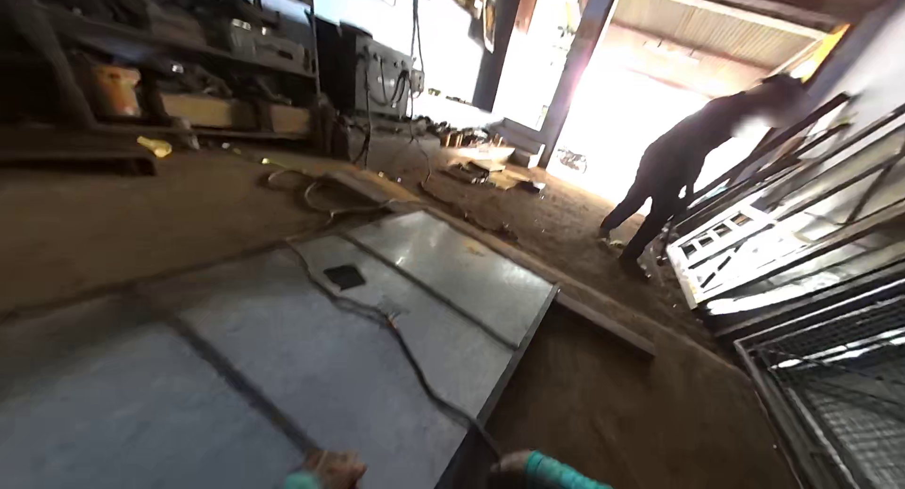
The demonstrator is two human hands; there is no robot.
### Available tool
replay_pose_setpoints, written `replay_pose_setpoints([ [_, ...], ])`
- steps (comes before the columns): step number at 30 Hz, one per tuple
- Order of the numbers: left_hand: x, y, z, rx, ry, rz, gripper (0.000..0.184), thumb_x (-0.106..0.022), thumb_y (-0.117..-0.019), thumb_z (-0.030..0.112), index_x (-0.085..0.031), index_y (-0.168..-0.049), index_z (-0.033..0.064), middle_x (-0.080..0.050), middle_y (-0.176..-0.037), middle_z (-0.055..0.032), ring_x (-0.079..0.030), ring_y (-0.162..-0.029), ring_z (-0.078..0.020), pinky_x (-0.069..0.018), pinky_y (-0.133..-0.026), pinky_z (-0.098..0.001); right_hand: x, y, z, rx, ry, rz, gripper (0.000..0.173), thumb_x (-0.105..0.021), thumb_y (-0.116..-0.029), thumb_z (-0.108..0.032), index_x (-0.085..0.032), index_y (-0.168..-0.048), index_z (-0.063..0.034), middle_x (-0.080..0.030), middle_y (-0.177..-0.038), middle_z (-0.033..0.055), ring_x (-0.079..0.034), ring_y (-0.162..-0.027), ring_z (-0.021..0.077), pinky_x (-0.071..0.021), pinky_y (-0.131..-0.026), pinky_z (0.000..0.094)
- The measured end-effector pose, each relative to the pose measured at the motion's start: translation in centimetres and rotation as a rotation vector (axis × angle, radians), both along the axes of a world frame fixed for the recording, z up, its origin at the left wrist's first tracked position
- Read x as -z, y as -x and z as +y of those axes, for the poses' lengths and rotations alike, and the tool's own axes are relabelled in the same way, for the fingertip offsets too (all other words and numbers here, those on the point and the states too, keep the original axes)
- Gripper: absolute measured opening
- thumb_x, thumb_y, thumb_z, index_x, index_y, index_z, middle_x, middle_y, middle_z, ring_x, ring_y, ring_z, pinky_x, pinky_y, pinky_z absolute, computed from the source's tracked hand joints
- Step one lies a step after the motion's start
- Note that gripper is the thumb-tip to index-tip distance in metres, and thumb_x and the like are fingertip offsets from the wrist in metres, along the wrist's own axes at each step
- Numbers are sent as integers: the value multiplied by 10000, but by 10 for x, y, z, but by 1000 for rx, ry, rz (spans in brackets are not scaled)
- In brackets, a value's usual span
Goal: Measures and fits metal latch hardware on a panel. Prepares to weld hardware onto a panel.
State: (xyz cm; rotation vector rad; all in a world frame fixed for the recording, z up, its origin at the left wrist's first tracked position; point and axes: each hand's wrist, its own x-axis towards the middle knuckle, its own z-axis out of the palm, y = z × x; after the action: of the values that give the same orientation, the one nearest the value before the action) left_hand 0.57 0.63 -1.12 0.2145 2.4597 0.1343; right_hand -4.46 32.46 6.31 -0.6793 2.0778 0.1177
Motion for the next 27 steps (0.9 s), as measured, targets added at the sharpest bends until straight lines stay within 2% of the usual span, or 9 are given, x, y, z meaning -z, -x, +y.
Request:
replay_pose_setpoints([
  [3,-36,-6,19,-146,18,-138,465,-372,-1130,248,-489,-1462,-55,-484,-1510,-295,-440,-1431,-464,-326,-1172,-619,-14,-26,6,-124,-140,-73,486,-693,-960,-417,-687,-1169,22,-675,-1179,274,-645,-1114,454,-475,-925,698],
  [6,-29,-3,15,-68,59,-103,360,-473,-1096,168,-565,-1405,7,-541,-1454,-264,-514,-1359,-462,-394,-1114,-636,-22,-47,12,-130,-195,-158,422,-657,-992,-393,-683,-1204,-29,-691,-1137,234,-664,-1076,421,-493,-914,666],
  [10,-14,-6,5,2,54,-26,349,-577,-1034,93,-597,-1378,40,-586,-1376,-276,-556,-1289,-489,-434,-1040,-680,-18,-63,47,-114,-130,-163,316,-666,-996,-391,-740,-1010,-83,-717,-924,143,-694,-902,341,-529,-806,616],
  [13,-16,-7,3,68,79,37,319,-597,-1002,44,-626,-1320,37,-612,-1303,-290,-584,-1231,-508,-462,-991,-684,0,-75,78,-75,-23,-204,231,-660,-1007,-321,-749,-987,-109,-719,-882,113,-697,-866,314,-535,-792,589],
  [17,-27,-9,9,31,113,19,255,-515,-1052,71,-636,-1275,46,-623,-1256,-303,-589,-1208,-531,-466,-968,-703,61,-129,91,95,290,-222,210,-709,-967,-254,-741,-1107,-101,-740,-977,119,-716,-882,305,-563,-820,597],
  [20,-31,-10,10,15,107,14,266,-503,-1064,88,-646,-1284,47,-620,-1286,-293,-579,-1238,-516,-453,-1005,-689,116,-197,67,38,425,-80,422,-753,-916,-275,-677,-1302,-122,-680,-1262,145,-677,-1120,344,-570,-896,586],
  [21,-31,-10,8,8,102,24,269,-499,-1065,93,-649,-1284,51,-621,-1285,-288,-582,-1235,-512,-455,-1006,-685,130,-214,59,-22,463,-32,428,-741,-917,-232,-665,-1321,-111,-662,-1281,172,-657,-1152,377,-568,-885,586],
  [23,-32,-11,8,-5,93,23,286,-497,-1058,79,-652,-1298,67,-623,-1301,-273,-581,-1248,-496,-451,-1022,-669,139,-240,47,-103,442,-65,373,-652,-969,-108,-642,-1340,-71,-626,-1326,233,-613,-1202,452,-537,-892,621],
  [27,-23,-12,10,-38,56,5,298,-505,-1065,127,-680,-1305,104,-637,-1332,-221,-584,-1276,-433,-455,-1054,-630,129,-252,32,-183,235,-189,453,-553,-1004,-52,-501,-1452,-17,-498,-1442,320,-524,-1289,533,-501,-934,671],
])
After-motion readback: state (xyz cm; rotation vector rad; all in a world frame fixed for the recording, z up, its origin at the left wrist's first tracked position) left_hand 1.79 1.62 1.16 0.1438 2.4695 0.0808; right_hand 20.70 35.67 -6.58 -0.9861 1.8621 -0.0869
